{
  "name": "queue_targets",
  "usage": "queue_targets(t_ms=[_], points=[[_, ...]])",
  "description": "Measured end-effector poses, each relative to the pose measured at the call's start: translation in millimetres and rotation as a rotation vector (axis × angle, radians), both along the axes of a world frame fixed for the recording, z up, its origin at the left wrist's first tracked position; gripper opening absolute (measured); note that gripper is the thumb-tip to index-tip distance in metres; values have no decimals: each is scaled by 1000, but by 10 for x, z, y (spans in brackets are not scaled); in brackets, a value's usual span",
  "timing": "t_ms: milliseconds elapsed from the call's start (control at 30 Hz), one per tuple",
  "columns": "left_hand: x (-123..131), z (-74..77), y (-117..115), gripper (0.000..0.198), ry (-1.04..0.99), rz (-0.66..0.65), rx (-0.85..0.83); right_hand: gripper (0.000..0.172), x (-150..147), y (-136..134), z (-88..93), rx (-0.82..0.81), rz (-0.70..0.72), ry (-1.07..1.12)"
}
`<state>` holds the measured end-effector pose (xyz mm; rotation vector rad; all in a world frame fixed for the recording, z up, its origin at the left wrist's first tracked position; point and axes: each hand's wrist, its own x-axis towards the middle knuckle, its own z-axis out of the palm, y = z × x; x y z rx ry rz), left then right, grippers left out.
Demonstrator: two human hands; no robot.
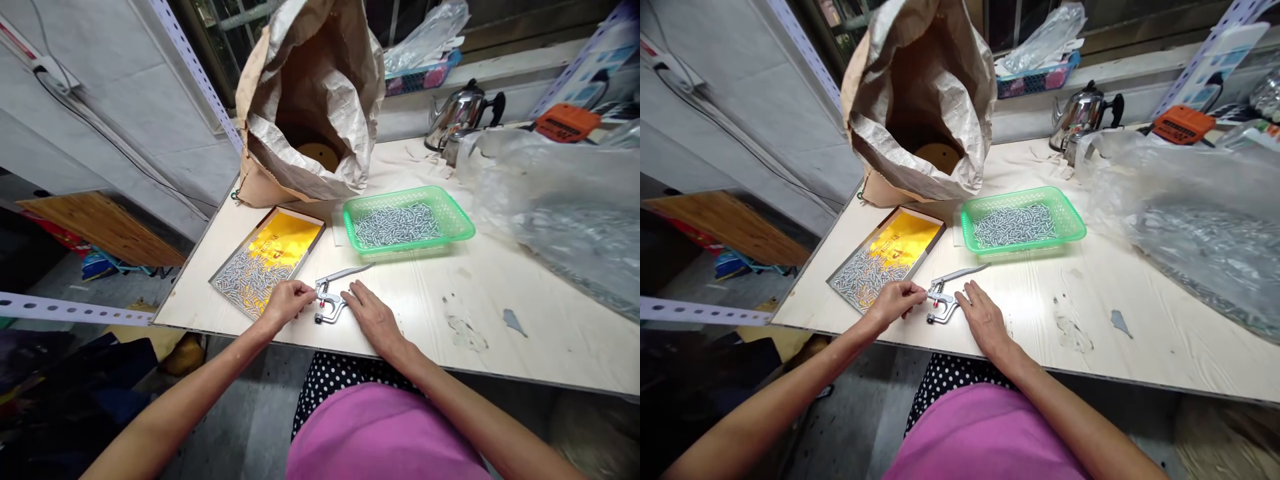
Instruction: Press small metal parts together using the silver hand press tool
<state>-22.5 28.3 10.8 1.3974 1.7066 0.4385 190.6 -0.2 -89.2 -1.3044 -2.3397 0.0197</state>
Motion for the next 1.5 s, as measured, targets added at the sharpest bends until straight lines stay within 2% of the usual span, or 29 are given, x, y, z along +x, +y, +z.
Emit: queue_targets(t_ms=[133,267,700,933,1100,1333,1500], points=[[68,-220,-129,19,-84,86,-88,35,-2,9,-16,3,-6,33],[72,-295,-121,24,-113,63,-127,33,-4,16,-27,16,-12,33],[142,-195,-3,30,44,-80,-213,32,11,17,14,-5,-11,37],[134,-234,-29,28,24,-60,-228,30,12,14,53,12,-13,7],[111,-272,-61,29,136,-86,-193,27,7,14,64,20,-6,13],[87,-277,-45,37,1,-114,-296,26,-4,20,42,26,-15,7],[80,-249,-81,45,-75,-74,-385,25,0,15,35,64,-8,10]])
